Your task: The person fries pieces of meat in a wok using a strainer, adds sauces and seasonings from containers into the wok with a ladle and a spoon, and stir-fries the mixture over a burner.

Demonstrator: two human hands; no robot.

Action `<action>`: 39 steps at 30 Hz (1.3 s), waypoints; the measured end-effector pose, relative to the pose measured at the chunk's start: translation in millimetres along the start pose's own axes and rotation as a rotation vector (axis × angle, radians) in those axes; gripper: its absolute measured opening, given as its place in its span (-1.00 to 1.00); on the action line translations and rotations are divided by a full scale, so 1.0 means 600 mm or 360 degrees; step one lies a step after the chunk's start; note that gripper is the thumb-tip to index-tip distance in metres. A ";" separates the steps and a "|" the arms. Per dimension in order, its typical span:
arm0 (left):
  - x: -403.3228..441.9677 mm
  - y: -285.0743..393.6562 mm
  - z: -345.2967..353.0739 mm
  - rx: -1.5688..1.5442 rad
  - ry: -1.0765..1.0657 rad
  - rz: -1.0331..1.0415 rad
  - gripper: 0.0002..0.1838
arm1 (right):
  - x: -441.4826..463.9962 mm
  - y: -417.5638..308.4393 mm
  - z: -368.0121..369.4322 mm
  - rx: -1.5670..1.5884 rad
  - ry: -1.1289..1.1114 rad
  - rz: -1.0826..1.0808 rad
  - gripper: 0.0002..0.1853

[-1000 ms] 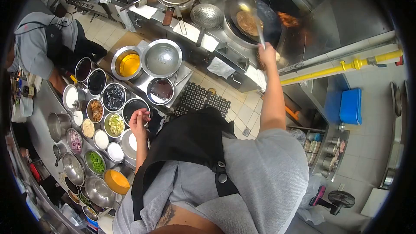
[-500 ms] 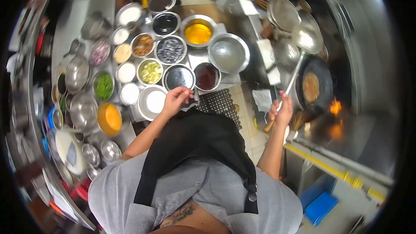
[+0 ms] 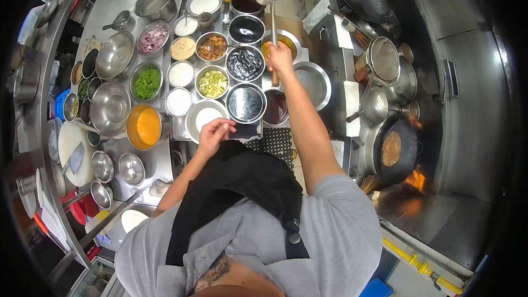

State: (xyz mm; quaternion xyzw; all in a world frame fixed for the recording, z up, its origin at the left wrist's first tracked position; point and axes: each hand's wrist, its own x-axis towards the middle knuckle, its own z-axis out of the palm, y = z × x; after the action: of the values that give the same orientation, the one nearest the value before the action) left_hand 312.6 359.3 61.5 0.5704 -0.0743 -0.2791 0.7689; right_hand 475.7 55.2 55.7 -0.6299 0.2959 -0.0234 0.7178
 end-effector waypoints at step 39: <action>-0.103 -0.134 0.277 0.0281 -0.0448 0.0086 -0.66 | -0.537 -0.086 -0.550 0.1139 -0.0284 0.0040 -0.72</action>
State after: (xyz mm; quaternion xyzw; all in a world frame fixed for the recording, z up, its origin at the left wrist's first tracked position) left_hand 161.5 236.2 56.2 0.5889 -0.2207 -0.3279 0.7049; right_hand 78.0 -118.1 220.2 -0.3348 0.2130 -0.0615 0.9158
